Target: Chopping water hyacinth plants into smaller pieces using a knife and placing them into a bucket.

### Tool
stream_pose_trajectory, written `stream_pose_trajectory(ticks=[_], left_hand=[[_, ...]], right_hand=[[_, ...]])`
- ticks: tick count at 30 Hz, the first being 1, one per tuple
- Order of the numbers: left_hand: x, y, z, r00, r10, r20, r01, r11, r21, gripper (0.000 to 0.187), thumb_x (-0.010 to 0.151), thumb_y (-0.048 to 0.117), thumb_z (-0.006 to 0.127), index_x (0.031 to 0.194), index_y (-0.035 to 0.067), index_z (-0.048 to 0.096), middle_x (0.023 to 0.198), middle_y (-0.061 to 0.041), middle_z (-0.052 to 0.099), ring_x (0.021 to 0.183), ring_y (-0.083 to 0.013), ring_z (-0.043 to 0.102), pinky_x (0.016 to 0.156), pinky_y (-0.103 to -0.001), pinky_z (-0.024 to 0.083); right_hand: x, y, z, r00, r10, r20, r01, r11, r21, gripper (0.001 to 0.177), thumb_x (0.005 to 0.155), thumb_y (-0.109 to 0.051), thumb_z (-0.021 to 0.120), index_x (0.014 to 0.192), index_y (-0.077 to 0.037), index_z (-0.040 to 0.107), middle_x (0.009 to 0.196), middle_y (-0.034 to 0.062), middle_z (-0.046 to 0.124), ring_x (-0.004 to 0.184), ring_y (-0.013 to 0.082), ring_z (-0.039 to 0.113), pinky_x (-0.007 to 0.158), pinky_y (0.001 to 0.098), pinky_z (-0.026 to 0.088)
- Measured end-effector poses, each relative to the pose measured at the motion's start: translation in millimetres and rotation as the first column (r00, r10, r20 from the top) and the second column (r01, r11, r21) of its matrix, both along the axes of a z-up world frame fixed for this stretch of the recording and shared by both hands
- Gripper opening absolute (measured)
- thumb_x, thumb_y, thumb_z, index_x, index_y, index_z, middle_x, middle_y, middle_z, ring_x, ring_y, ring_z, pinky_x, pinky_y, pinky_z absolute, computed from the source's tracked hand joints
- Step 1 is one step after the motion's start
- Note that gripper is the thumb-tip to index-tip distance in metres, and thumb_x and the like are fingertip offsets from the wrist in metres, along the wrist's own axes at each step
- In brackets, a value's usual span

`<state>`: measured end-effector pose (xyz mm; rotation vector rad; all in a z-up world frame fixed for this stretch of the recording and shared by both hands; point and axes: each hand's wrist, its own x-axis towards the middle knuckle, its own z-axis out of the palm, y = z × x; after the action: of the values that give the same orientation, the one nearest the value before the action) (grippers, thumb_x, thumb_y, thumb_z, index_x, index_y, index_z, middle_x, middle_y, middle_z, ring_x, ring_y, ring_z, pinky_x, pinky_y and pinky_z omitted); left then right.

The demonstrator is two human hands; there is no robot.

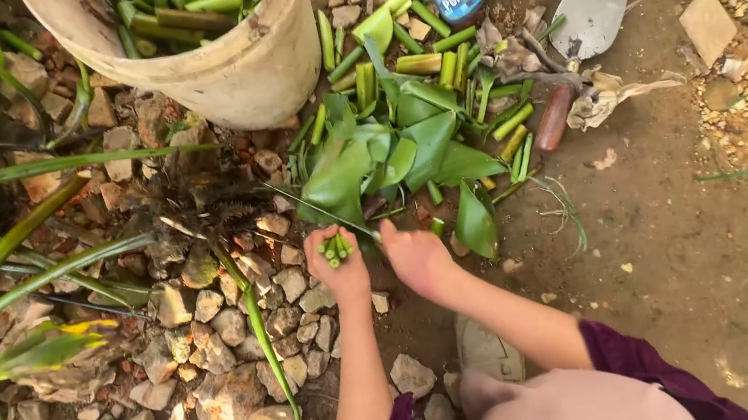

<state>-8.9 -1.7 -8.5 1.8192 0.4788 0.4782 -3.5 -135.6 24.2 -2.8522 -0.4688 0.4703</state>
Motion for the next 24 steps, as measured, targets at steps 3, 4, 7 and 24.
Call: stream_pose_trajectory(ticks=[3,4,7,24], left_hand=[[3,5,-2,0.999,-0.006,0.033,0.009,0.998,-0.065,0.015,0.091,0.002,0.073,0.093,0.000,0.059,0.095,-0.010,0.061,0.086,-0.0218,0.061,0.080,-0.035,0.052],[2,6,4,0.999,-0.026,0.035,0.028,0.997,-0.075,0.015,0.092,0.003,0.074,0.093,0.001,0.059,0.096,-0.009,0.062,0.084,-0.0211,0.061,0.080,-0.034,0.052],[-1,-2,17,1.000,-0.001,-0.023,-0.001,0.999,-0.048,0.017,0.089,0.003,0.075,0.093,0.000,0.058,0.093,-0.010,0.061,0.083,-0.0218,0.062,0.076,-0.035,0.051],[27,65,131,0.989,0.143,-0.035,-0.146,0.981,-0.129,0.015,0.088,0.005,0.065,0.090,0.005,0.051,0.099,-0.006,0.051,0.088,-0.0150,0.053,0.074,-0.028,0.055]], right_hand=[[-8,-4,2,0.999,-0.010,-0.046,0.011,1.000,0.011,0.014,0.101,-0.011,0.053,0.106,0.002,0.050,0.072,0.0200,0.072,0.066,0.0376,0.074,0.054,0.0464,0.058],[-14,-5,0,0.997,-0.014,-0.078,0.015,1.000,0.000,0.015,0.100,-0.012,0.053,0.105,0.002,0.049,0.072,0.0201,0.072,0.066,0.0380,0.074,0.053,0.0472,0.058],[-17,1,-13,0.998,-0.055,-0.039,0.054,0.998,-0.038,0.022,0.089,-0.002,0.055,0.108,0.003,0.048,0.074,0.0192,0.072,0.069,0.0356,0.075,0.055,0.0447,0.059],[-31,-21,16,0.984,0.029,0.179,-0.018,0.998,-0.059,0.035,0.101,-0.037,0.058,0.109,-0.004,0.054,0.066,0.0130,0.068,0.055,0.0330,0.069,0.050,0.0468,0.055]])
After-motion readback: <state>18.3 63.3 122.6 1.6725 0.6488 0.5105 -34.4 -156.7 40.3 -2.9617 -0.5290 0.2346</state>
